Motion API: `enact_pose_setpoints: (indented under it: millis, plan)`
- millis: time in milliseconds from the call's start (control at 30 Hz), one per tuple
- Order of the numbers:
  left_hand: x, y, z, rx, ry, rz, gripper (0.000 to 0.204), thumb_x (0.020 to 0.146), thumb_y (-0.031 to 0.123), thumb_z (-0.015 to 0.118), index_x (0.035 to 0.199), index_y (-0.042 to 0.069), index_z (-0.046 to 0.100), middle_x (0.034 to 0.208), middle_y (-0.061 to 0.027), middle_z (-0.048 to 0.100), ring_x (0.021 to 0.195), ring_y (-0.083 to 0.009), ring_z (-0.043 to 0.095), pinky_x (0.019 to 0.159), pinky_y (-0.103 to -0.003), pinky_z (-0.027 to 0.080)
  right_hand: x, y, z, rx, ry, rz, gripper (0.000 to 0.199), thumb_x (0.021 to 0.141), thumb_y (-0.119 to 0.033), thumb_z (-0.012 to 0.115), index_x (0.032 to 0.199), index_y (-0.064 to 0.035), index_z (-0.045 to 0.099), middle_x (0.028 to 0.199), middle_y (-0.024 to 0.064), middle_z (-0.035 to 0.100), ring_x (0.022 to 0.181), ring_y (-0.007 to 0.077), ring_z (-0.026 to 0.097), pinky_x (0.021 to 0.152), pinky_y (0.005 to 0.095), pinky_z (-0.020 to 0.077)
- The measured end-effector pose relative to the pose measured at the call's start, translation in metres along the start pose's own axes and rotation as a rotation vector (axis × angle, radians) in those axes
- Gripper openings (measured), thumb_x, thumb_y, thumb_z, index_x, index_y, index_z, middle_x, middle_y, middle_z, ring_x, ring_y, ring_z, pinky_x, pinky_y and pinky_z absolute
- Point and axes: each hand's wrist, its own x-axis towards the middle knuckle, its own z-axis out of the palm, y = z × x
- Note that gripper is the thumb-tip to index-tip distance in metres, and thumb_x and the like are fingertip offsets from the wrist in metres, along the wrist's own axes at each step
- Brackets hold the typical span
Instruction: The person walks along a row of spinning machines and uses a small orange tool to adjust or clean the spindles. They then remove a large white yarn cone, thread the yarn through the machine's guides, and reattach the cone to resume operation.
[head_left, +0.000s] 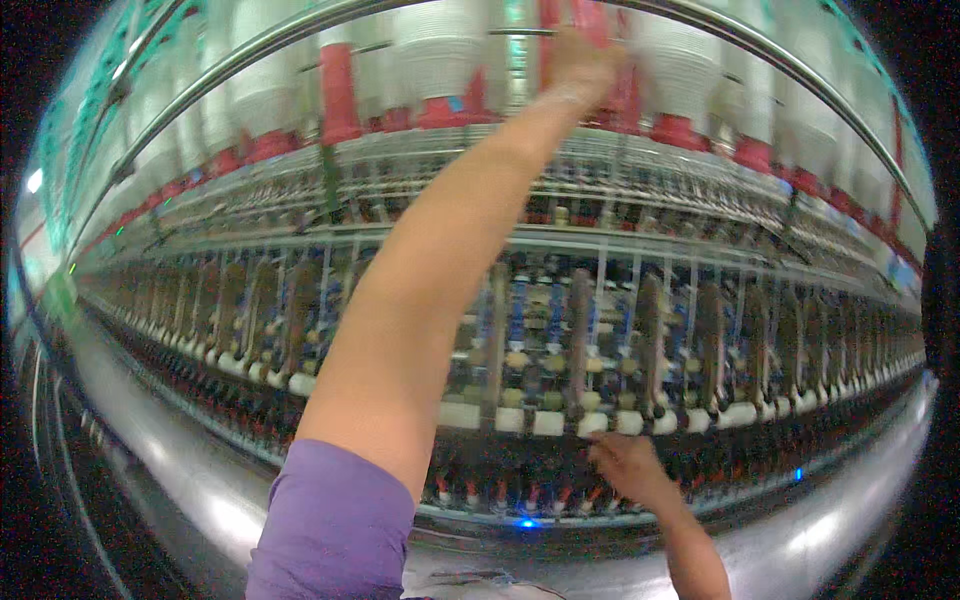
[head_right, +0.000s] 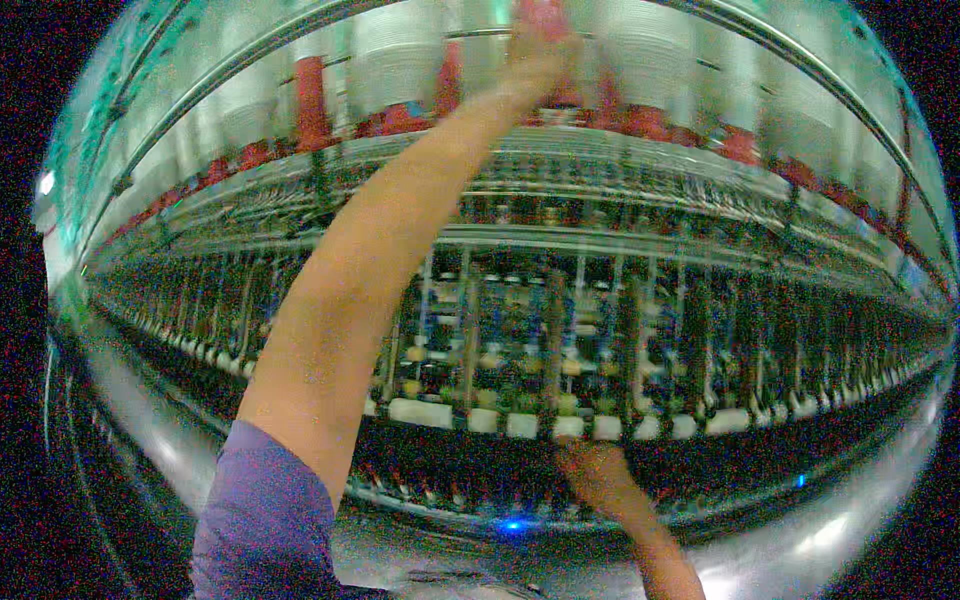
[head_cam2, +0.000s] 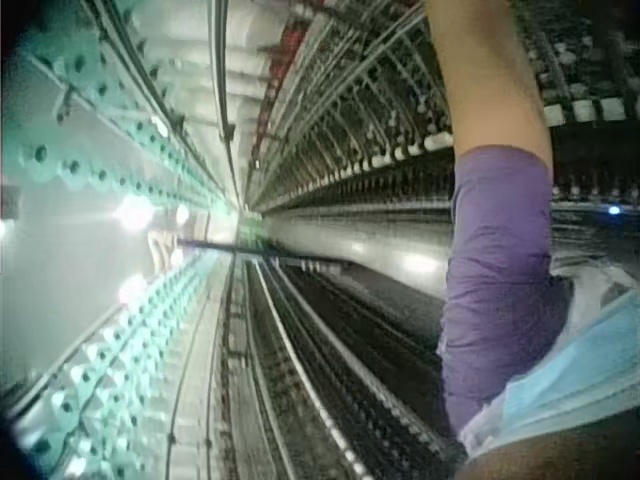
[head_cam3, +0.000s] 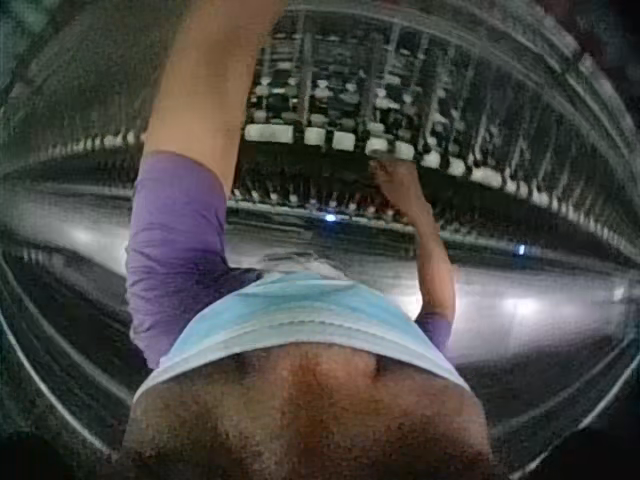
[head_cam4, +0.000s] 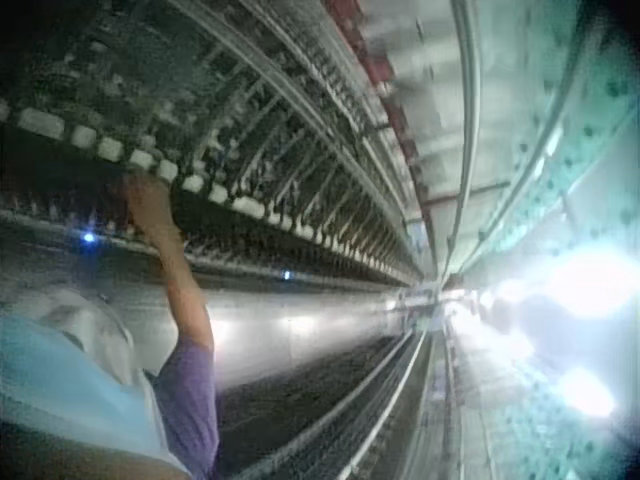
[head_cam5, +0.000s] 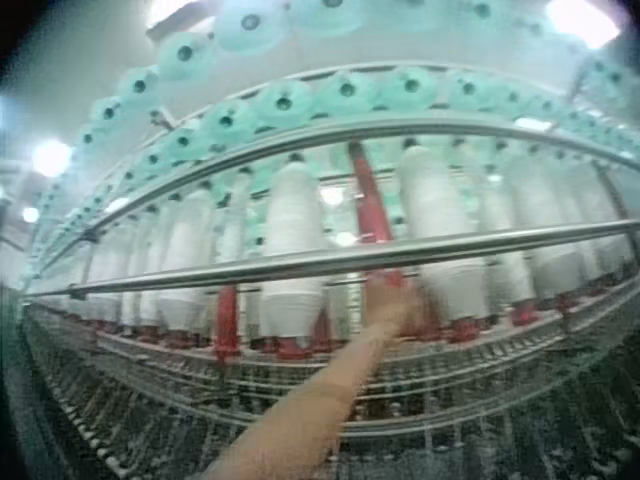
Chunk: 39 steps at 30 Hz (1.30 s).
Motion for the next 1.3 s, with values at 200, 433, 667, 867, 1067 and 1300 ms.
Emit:
enact_pose_setpoints:
  millis: [200, 433, 667, 867, 1067, 1300]
  plan:
    - [-0.095, -0.004, -0.046, -0.455, -0.253, -0.094, 0.059, 0.066, 0.026, 0.075, 0.109, -0.005, 0.050, 0.105, -0.0178, 0.058, 0.095, -0.0234, 0.058, 0.083, -0.035, 0.047, 0.157, 0.057, -0.060, 0.578, 0.199, 0.101, 0.029, 0.086, -0.008, 0.058, 0.114, -0.0051, 0.053, 0.085, 0.0120, 0.063, 0.072, 0.0209, 0.061, 0.065, 0.0326, 0.0500]
    - [-0.348, 0.013, -0.119, -0.275, -0.325, -0.702, 0.046, 0.076, 0.025, 0.074, 0.108, 0.000, 0.054, 0.087, -0.0081, 0.061, 0.076, -0.0140, 0.059, 0.067, -0.030, 0.049, 0.419, 0.075, -0.118, -0.040, 1.055, -0.418, 0.050, 0.087, -0.040, 0.057, 0.113, 0.0026, 0.050, 0.103, 0.0202, 0.060, 0.090, 0.0333, 0.060, 0.075, 0.0429, 0.0488]
    - [-0.498, 0.062, -0.203, 0.186, 0.076, -0.756, 0.062, 0.070, 0.029, 0.078, 0.119, 0.002, 0.052, 0.097, -0.0095, 0.063, 0.085, -0.0154, 0.059, 0.078, -0.032, 0.048, 0.500, 0.036, -0.168, 0.349, 0.608, -0.006, 0.065, 0.076, -0.055, 0.062, 0.105, 0.0025, 0.055, 0.096, 0.0239, 0.063, 0.078, 0.0329, 0.063, 0.073, 0.0444, 0.0465]
    - [-0.525, 0.118, -0.274, 0.338, 0.330, -1.173, 0.048, 0.073, 0.018, 0.074, 0.113, 0.001, 0.053, 0.087, -0.0056, 0.061, 0.075, -0.0120, 0.059, 0.068, -0.028, 0.050, 0.509, 0.012, -0.185, 0.308, 0.710, -0.021, 0.047, 0.079, -0.043, 0.065, 0.088, 0.0024, 0.059, 0.075, 0.0081, 0.062, 0.064, 0.0188, 0.060, 0.057, 0.0336, 0.0454]
    - [-0.524, 0.090, -0.293, 0.204, 0.668, -1.065, 0.037, 0.078, 0.014, 0.068, 0.108, 0.002, 0.049, 0.081, -0.0047, 0.058, 0.066, -0.0135, 0.061, 0.059, -0.029, 0.052, 0.455, 0.039, -0.139, 1.176, 0.194, -0.117, 0.039, 0.086, -0.044, 0.059, 0.095, -0.0061, 0.057, 0.076, 0.0021, 0.060, 0.058, 0.0122, 0.056, 0.054, 0.0260, 0.0459]
    - [-0.499, 0.028, -0.278, -0.216, 0.569, -1.021, 0.038, 0.083, 0.011, 0.066, 0.115, 0.003, 0.046, 0.086, -0.0032, 0.057, 0.071, -0.0136, 0.062, 0.062, -0.030, 0.053, 0.151, -0.010, 0.014, 1.139, -0.067, 0.195, 0.056, 0.078, -0.046, 0.064, 0.109, -0.0003, 0.055, 0.080, 0.0102, 0.061, 0.068, 0.0186, 0.060, 0.063, 0.0299, 0.0489]
